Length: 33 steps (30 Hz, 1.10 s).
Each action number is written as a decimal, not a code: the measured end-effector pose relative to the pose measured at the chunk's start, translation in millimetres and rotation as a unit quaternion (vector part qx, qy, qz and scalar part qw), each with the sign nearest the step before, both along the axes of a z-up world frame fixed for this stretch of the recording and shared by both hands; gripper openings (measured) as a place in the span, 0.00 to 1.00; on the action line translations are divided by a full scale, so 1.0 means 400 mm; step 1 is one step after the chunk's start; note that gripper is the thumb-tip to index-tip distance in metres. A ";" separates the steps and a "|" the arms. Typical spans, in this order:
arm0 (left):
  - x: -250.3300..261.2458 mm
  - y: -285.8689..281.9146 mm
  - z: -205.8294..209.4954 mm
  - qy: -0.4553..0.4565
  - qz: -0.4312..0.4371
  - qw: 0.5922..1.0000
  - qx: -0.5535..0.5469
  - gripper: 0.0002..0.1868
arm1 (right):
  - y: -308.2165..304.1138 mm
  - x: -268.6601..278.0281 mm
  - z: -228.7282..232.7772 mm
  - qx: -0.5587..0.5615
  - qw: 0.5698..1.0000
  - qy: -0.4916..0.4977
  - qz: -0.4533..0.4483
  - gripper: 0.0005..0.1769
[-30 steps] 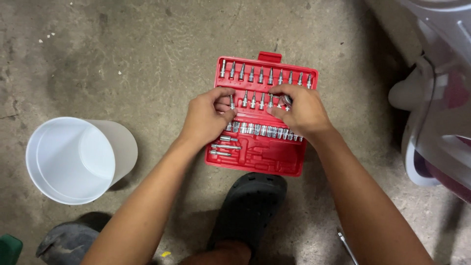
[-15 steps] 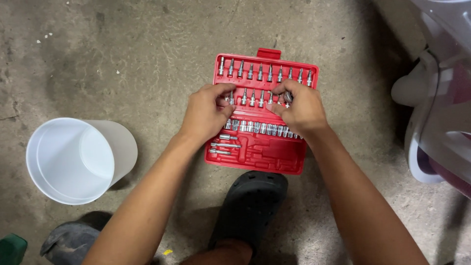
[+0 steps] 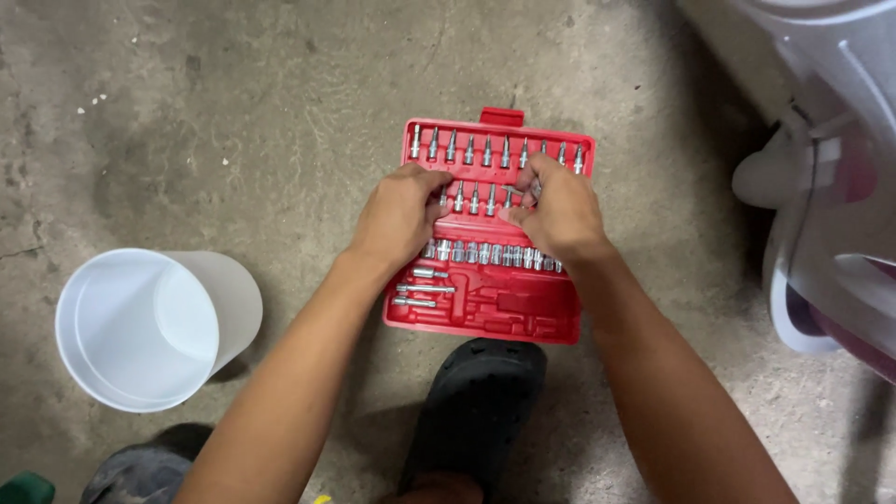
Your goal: Assembling the base and seat component of a pink and white gaming chair using a socket wrench.
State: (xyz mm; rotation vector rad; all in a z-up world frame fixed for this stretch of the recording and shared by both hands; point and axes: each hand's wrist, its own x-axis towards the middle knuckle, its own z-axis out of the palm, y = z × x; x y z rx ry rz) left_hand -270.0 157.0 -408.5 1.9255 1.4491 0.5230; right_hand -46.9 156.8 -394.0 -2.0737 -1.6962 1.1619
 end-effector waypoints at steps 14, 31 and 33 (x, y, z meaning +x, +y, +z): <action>0.002 0.030 -0.026 0.004 0.030 0.996 -0.080 0.15 | -0.185 0.020 -0.012 0.287 0.956 -0.021 -0.050 0.17; 0.016 -0.039 0.030 0.073 0.079 0.994 0.001 0.19 | -0.502 0.185 0.089 -0.027 0.849 0.293 -0.440 0.20; 0.004 -0.063 0.044 0.040 0.096 0.995 0.006 0.20 | -0.509 0.188 0.102 -0.037 0.909 0.199 -0.366 0.18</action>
